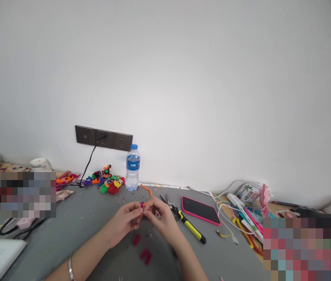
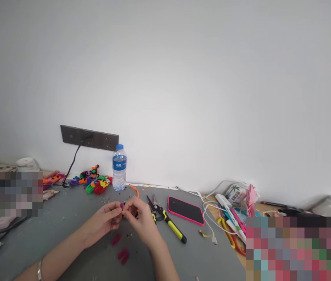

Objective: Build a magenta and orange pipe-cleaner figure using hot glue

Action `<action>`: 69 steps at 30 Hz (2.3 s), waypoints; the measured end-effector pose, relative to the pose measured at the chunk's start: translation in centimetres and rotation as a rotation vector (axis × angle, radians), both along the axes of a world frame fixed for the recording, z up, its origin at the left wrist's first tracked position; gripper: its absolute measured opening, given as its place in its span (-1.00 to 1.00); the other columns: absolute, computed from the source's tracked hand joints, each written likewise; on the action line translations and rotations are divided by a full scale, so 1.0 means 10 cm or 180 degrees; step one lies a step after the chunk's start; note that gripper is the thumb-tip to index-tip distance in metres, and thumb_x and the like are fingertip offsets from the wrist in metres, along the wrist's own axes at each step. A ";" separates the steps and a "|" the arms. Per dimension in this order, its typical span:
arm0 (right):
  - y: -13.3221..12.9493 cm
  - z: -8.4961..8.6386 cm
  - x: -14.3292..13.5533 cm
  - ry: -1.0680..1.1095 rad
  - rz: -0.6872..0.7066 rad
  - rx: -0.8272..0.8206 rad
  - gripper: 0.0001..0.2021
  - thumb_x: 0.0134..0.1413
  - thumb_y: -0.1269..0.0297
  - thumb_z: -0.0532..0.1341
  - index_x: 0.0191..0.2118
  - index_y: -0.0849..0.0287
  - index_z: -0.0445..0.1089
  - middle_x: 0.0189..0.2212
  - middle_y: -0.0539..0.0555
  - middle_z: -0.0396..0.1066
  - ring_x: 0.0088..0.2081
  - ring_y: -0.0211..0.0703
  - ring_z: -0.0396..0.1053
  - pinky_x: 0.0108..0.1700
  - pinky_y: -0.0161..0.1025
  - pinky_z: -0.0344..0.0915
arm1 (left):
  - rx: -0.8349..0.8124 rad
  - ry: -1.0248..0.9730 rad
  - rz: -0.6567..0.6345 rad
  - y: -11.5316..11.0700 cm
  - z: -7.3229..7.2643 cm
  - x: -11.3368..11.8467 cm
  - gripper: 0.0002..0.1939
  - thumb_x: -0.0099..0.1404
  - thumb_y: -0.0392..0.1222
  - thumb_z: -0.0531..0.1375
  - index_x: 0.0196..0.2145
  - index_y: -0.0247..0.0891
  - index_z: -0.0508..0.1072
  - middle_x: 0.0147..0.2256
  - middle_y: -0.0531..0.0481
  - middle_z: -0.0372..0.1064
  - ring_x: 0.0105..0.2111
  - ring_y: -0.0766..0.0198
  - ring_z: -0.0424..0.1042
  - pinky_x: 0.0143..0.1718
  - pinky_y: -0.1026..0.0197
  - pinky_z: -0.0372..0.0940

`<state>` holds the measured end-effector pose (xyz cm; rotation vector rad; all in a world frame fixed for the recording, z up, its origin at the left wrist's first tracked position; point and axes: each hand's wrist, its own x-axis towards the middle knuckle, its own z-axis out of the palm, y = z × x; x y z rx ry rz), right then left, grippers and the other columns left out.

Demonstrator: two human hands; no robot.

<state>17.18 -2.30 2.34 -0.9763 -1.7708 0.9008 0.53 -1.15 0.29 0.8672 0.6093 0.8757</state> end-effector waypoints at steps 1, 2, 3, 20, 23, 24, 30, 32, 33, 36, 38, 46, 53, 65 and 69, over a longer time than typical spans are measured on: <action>0.00 0.00 0.00 -0.0032 -0.0009 0.0031 -0.92 0.14 0.35 0.17 -0.38 0.16 0.34 -0.48 -0.04 0.25 -0.45 -0.26 0.16 -0.39 -0.32 0.10 | -0.0038 -0.0039 -0.0023 0.00 0.00 0.00 -0.75 0.15 -0.10 0.32 -0.51 -0.29 0.39 -0.59 0.14 0.16 -0.57 0.44 0.08 -0.55 0.38 0.05; -0.01 0.00 0.00 -0.0062 -0.0010 0.0049 -0.92 0.14 0.35 0.17 -0.38 0.16 0.34 -0.48 -0.04 0.25 -0.45 -0.26 0.16 -0.39 -0.32 0.10 | -0.0064 -0.0079 -0.0028 -0.01 -0.01 0.01 -0.76 0.14 -0.11 0.33 -0.51 -0.29 0.39 -0.59 0.13 0.17 -0.57 0.44 0.09 -0.55 0.38 0.06; -0.01 0.01 0.00 -0.0087 0.0007 0.0045 -0.92 0.14 0.36 0.17 -0.38 0.16 0.34 -0.48 -0.04 0.26 -0.45 -0.26 0.16 -0.39 -0.32 0.10 | -0.0098 -0.0116 -0.0039 -0.01 -0.01 0.02 -0.76 0.14 -0.12 0.33 -0.50 -0.29 0.39 -0.58 0.13 0.17 -0.57 0.44 0.11 -0.53 0.38 0.08; 0.02 -0.08 -0.06 -0.0077 -0.0021 -0.0059 -0.91 0.03 0.46 0.22 -0.40 0.15 0.30 -0.49 -0.07 0.26 -0.46 -0.27 0.15 -0.41 -0.34 0.10 | -0.0192 -0.0280 0.0093 -0.01 0.01 0.03 -0.79 0.15 -0.14 0.33 -0.48 -0.33 0.45 -0.49 0.06 0.30 -0.47 0.42 0.26 -0.42 0.38 0.18; 0.04 -0.09 -0.06 -0.0087 -0.0092 -0.0054 -0.89 0.00 0.46 0.23 -0.45 0.16 0.30 -0.52 -0.08 0.24 -0.47 -0.27 0.14 -0.42 -0.34 0.10 | -0.0167 -0.0294 0.0174 0.00 0.00 0.03 -0.83 0.10 -0.18 0.36 -0.46 -0.32 0.48 -0.44 0.03 0.36 -0.43 0.40 0.30 -0.36 0.36 0.19; 0.04 -0.09 -0.05 -0.0101 -0.0111 -0.0049 -0.89 0.00 0.45 0.24 -0.45 0.16 0.31 -0.52 -0.07 0.24 -0.47 -0.27 0.14 -0.42 -0.34 0.10 | -0.0168 -0.0255 0.0172 0.00 -0.01 0.03 -0.84 0.09 -0.19 0.36 -0.44 -0.32 0.49 -0.44 0.03 0.37 -0.43 0.40 0.30 -0.37 0.36 0.19; 0.03 -0.08 -0.04 -0.0202 -0.0115 0.0063 -0.90 0.03 0.39 0.26 -0.46 0.15 0.35 -0.49 -0.03 0.28 -0.45 -0.23 0.17 -0.39 -0.30 0.11 | -0.0236 0.0031 0.0071 0.05 -0.03 -0.02 -0.87 0.09 -0.21 0.34 -0.43 -0.32 0.50 -0.54 0.08 0.28 -0.53 0.43 0.23 -0.46 0.37 0.13; 0.02 -0.08 -0.04 -0.0219 -0.0091 0.0080 -0.90 0.04 0.36 0.26 -0.46 0.15 0.36 -0.48 -0.02 0.28 -0.45 -0.22 0.17 -0.39 -0.30 0.11 | -0.0249 0.0058 0.0034 0.04 -0.02 -0.03 -0.86 0.09 -0.21 0.33 -0.48 -0.31 0.46 -0.56 0.10 0.25 -0.54 0.42 0.22 -0.47 0.36 0.12; 0.02 -0.07 -0.04 -0.0223 -0.0078 0.0093 -0.90 0.05 0.35 0.25 -0.45 0.15 0.36 -0.48 -0.02 0.28 -0.45 -0.22 0.17 -0.39 -0.30 0.11 | -0.0253 0.0058 0.0002 0.04 -0.01 -0.03 -0.85 0.09 -0.21 0.33 -0.49 -0.30 0.44 -0.57 0.11 0.25 -0.54 0.42 0.22 -0.48 0.36 0.12; 0.00 -0.05 -0.04 -0.0219 -0.0025 0.0119 -0.90 0.08 0.34 0.24 -0.44 0.15 0.36 -0.46 -0.01 0.29 -0.43 -0.22 0.18 -0.38 -0.30 0.11 | -0.0246 0.0048 -0.0055 0.03 0.02 -0.03 -0.83 0.11 -0.18 0.31 -0.50 -0.28 0.40 -0.58 0.13 0.23 -0.56 0.43 0.20 -0.48 0.36 0.10; -0.01 -0.03 -0.04 -0.0238 0.0015 0.0115 -0.89 0.09 0.34 0.24 -0.44 0.15 0.35 -0.46 -0.02 0.29 -0.43 -0.22 0.18 -0.37 -0.30 0.11 | -0.0242 0.0055 -0.0074 0.02 0.04 -0.02 -0.81 0.11 -0.18 0.31 -0.51 -0.28 0.39 -0.58 0.13 0.23 -0.57 0.43 0.19 -0.48 0.36 0.10; -0.02 0.02 0.01 -0.0297 0.0168 0.0087 -0.85 0.11 0.30 0.24 -0.45 0.16 0.33 -0.45 -0.01 0.31 -0.39 -0.20 0.22 -0.33 -0.29 0.14 | -0.0167 -0.0026 -0.0016 0.00 0.04 0.01 -0.79 0.09 -0.16 0.35 -0.51 -0.32 0.43 -0.56 0.09 0.27 -0.54 0.43 0.23 -0.46 0.36 0.11; 0.00 -0.02 -0.02 -0.0232 0.0111 0.0015 -0.90 0.09 0.37 0.22 -0.42 0.15 0.32 -0.46 -0.03 0.28 -0.42 -0.23 0.21 -0.38 -0.31 0.16 | -0.0397 -0.0165 0.0020 0.01 -0.02 0.01 -0.81 0.09 -0.16 0.36 -0.48 -0.32 0.46 -0.53 0.07 0.33 -0.51 0.42 0.31 -0.45 0.36 0.16; 0.06 -0.19 -0.08 -0.0205 -0.0136 0.0049 -0.95 0.05 0.42 0.16 -0.39 0.15 0.33 -0.46 -0.02 0.31 -0.44 -0.22 0.22 -0.38 -0.31 0.17 | -0.0367 -0.0186 0.0200 0.07 -0.05 -0.03 -0.84 0.07 -0.21 0.37 -0.41 -0.30 0.48 -0.51 0.08 0.36 -0.49 0.41 0.35 -0.41 0.35 0.23; 0.05 -0.16 -0.08 -0.0259 -0.0121 0.0123 -0.94 0.08 0.41 0.15 -0.39 0.15 0.32 -0.46 -0.01 0.30 -0.44 -0.22 0.22 -0.38 -0.31 0.18 | -0.0302 -0.0164 0.0203 0.06 -0.02 -0.03 -0.82 0.06 -0.19 0.38 -0.42 -0.31 0.48 -0.50 0.06 0.36 -0.48 0.41 0.34 -0.38 0.34 0.24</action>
